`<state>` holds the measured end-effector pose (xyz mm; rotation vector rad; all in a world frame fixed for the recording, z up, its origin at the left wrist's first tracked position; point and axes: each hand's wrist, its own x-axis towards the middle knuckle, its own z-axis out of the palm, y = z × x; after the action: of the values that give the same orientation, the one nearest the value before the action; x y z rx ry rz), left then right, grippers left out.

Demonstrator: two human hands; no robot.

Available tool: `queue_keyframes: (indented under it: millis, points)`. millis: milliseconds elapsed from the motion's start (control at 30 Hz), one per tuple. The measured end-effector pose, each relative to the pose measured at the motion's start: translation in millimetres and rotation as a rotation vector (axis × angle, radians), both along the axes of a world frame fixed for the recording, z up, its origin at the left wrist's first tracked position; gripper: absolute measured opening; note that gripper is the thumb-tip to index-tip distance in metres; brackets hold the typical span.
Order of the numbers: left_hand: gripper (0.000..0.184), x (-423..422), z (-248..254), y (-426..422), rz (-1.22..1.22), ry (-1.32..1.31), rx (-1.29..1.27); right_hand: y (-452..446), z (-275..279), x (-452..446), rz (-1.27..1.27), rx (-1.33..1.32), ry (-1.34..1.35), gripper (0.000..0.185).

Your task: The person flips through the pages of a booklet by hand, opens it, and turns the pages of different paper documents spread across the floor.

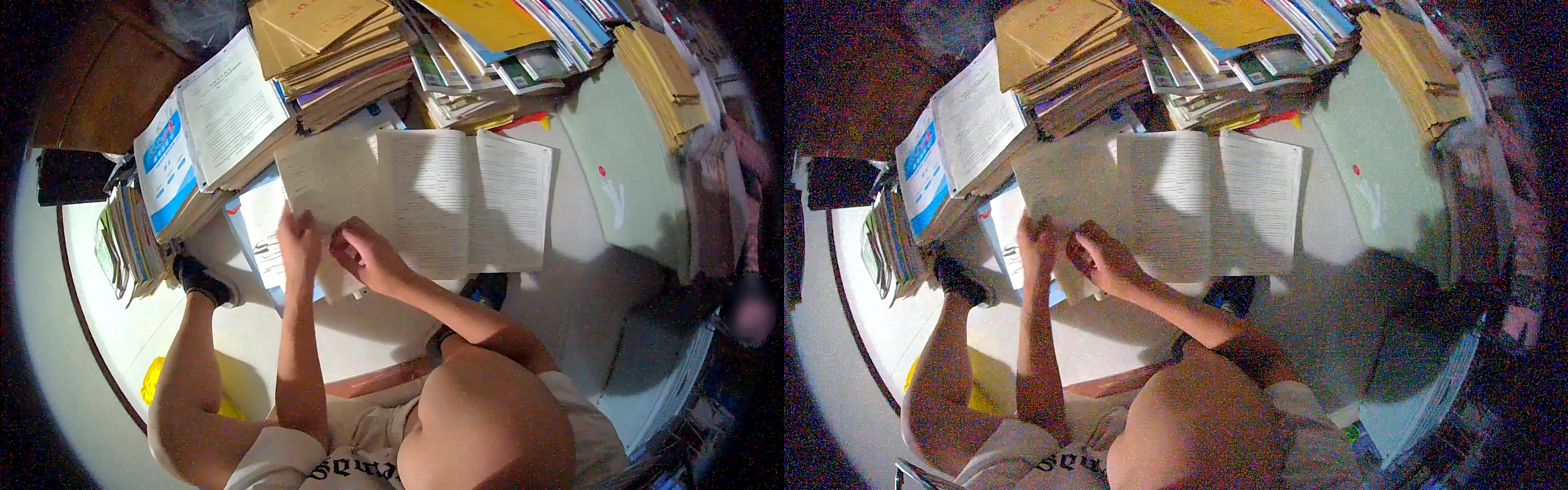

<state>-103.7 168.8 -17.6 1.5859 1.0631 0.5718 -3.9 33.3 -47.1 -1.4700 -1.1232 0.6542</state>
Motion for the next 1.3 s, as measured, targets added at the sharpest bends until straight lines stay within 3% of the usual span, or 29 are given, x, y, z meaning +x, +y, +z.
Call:
queue_keyframes:
  millis: [33,133,200,267,400,500,533,600,700,733,800,833,867,900,933,1000,1067,1133,1200,1233,1300]
  points:
    - [0.034,1.9,11.2,4.8,0.058,0.008,0.106,-0.3,4.5,4.8,-0.001,-0.001,-0.001,0.022]
    - [0.031,-9.2,36.0,25.6,0.204,-0.020,0.060,-3.1,20.8,29.9,-0.140,-0.006,-0.143,0.033]
    - [0.029,-18.4,49.9,42.8,0.182,-0.039,0.084,-3.9,30.9,44.8,-0.284,0.014,-0.150,0.055]
    - [0.027,-23.0,62.9,49.3,0.222,-0.022,-0.044,-5.5,34.8,49.7,-0.299,0.018,-0.083,0.057]
    - [0.025,-17.8,62.7,42.4,0.246,-0.138,-0.054,-17.0,25.1,58.1,-0.043,-0.042,0.697,0.050]
    - [0.026,-0.4,56.8,20.7,0.155,-0.058,-0.183,-31.4,10.3,67.2,-0.134,-0.152,0.345,0.046]
    - [0.023,11.9,66.6,7.1,0.197,-0.027,-0.289,-38.0,21.8,71.0,-0.147,-0.121,0.430,0.044]
    - [0.040,7.4,27.4,5.4,-0.002,-0.032,-0.236,-50.2,25.8,74.8,-0.235,-0.097,0.577,0.034]
    - [0.048,20.5,5.0,-17.4,0.010,-0.068,0.037,-68.3,16.9,84.9,-0.345,-0.214,0.568,0.032]
    - [0.055,26.1,4.4,-22.4,-0.002,0.095,0.442,-74.2,0.9,86.6,-0.347,-0.215,0.567,0.032]
    - [0.055,41.6,15.7,-46.3,-0.017,0.119,0.598,-85.9,-23.9,91.3,-0.458,-0.251,0.256,0.034]
    - [0.052,47.2,21.3,-55.1,-0.140,0.094,0.594,-88.2,-20.3,93.5,-0.470,-0.294,0.140,0.034]
    - [0.044,51.5,21.3,-63.9,-0.225,0.059,0.145,-90.3,-17.0,94.1,-0.470,-0.293,0.142,0.034]
    - [0.036,56.2,18.9,-71.5,-0.283,-0.041,-0.130,-89.1,1.9,95.5,-0.440,-0.394,0.174,0.031]
    - [0.029,57.4,7.9,-79.7,-0.280,-0.099,-0.251,-88.5,17.1,96.2,-0.408,-0.495,0.205,0.028]
    - [0.025,56.8,-20.0,-92.2,-0.275,-0.120,-0.349,-85.1,11.3,85.7,-0.431,-0.467,0.117,0.030]
    - [0.024,54.0,-32.4,-97.7,-0.288,-0.142,-0.386,-86.8,-24.7,76.2,-0.565,-0.224,0.240,0.033]
    - [0.023,53.7,-38.0,-100.9,-0.303,-0.167,-0.428,-85.0,6.0,70.1,-0.467,-0.308,0.280,0.030]
    - [0.024,52.0,-42.2,-98.6,-0.299,-0.248,-0.481,-89.6,-27.5,61.3,-0.463,-0.219,0.069,0.027]
    - [0.027,54.4,-29.6,-96.7,-0.289,-0.240,-0.526,-92.1,-33.1,60.2,-0.431,-0.136,0.004,0.034]
    - [0.028,53.6,-23.7,-90.3,-0.309,-0.237,-0.535,-92.4,-39.4,57.0,-0.447,-0.089,-0.030,0.037]
